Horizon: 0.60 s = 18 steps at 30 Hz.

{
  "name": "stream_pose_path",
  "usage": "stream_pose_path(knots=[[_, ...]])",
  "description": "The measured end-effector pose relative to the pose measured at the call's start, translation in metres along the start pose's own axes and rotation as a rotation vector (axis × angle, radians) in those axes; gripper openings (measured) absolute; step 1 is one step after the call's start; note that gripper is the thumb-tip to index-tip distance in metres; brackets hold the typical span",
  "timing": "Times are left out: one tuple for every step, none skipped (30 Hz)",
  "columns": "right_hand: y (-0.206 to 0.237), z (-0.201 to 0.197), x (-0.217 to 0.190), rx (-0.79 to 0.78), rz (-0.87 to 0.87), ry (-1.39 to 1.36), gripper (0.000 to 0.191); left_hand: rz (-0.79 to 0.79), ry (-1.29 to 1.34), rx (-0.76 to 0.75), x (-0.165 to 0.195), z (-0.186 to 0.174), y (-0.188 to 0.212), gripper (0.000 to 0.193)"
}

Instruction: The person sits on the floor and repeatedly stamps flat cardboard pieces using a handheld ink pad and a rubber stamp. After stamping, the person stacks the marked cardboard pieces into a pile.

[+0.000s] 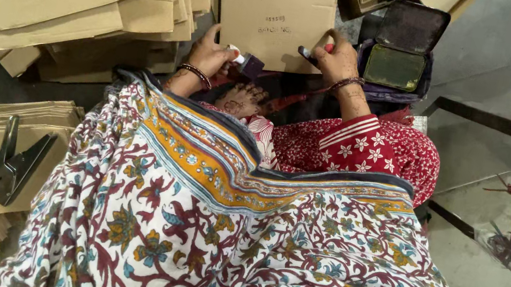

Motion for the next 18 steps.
stream_pose_path(knots=[[0.000,0.000,0.001,0.009,0.004,-0.019,0.062,-0.017,0.035,0.000,-0.003,0.000,-0.003,0.067],[0.000,0.000,0.001,0.016,0.009,-0.039,0.061,-0.034,0.070,0.001,-0.005,-0.001,-0.006,0.069],[-0.001,-0.001,0.002,0.025,0.012,-0.058,0.060,-0.049,0.105,0.002,-0.008,-0.001,-0.008,0.071],[-0.001,0.000,0.001,0.015,0.020,-0.069,0.058,-0.050,0.094,0.000,-0.010,-0.001,-0.010,0.069],[-0.001,0.001,0.001,0.005,0.027,-0.079,0.056,-0.048,0.084,-0.003,-0.011,-0.001,-0.011,0.067],[-0.001,0.001,-0.001,-0.003,0.033,-0.089,0.055,-0.045,0.074,-0.005,-0.012,-0.001,-0.012,0.066],[0.000,0.001,-0.002,-0.007,0.049,-0.120,0.055,-0.029,0.065,-0.015,-0.011,-0.001,-0.013,0.063],[0.000,0.001,-0.003,-0.012,0.065,-0.152,0.056,-0.013,0.056,-0.024,-0.011,-0.001,-0.014,0.061],[0.001,0.001,-0.005,-0.017,0.084,-0.185,0.056,0.002,0.046,-0.035,-0.011,0.000,-0.014,0.058],[0.002,0.000,-0.005,-0.022,0.132,-0.228,0.056,-0.014,0.060,-0.028,-0.012,0.000,-0.015,0.059],[0.003,0.000,-0.006,-0.027,0.179,-0.272,0.056,-0.029,0.073,-0.021,-0.012,-0.001,-0.015,0.060],[0.004,-0.001,-0.006,-0.033,0.228,-0.317,0.056,-0.046,0.086,-0.015,-0.013,-0.001,-0.016,0.061],[0.005,-0.002,-0.008,-0.031,0.247,-0.357,0.055,-0.053,0.103,-0.011,-0.013,-0.001,-0.016,0.062],[0.006,-0.004,-0.010,-0.030,0.266,-0.397,0.053,-0.059,0.121,-0.007,-0.013,-0.001,-0.016,0.063],[0.006,-0.006,-0.011,-0.029,0.284,-0.436,0.052,-0.065,0.140,-0.002,-0.013,-0.001,-0.016,0.065],[0.007,-0.008,-0.013,-0.028,0.301,-0.482,0.051,-0.063,0.164,-0.008,-0.013,-0.001,-0.016,0.066],[0.008,-0.010,-0.014,-0.029,0.318,-0.528,0.051,-0.062,0.188,-0.012,-0.013,-0.001,-0.015,0.066],[0.009,-0.013,-0.015,-0.032,0.337,-0.575,0.051,-0.063,0.211,-0.016,-0.012,0.000,-0.012,0.067]])
Point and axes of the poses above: each hand's wrist, its own y-axis away from the middle knuckle, its own z-axis out of the palm, x = y × z, the point moved 5 cm from there along -y, towards the middle knuckle, and after that the axes turned 6 degrees about -z, right-handed, at the moved point
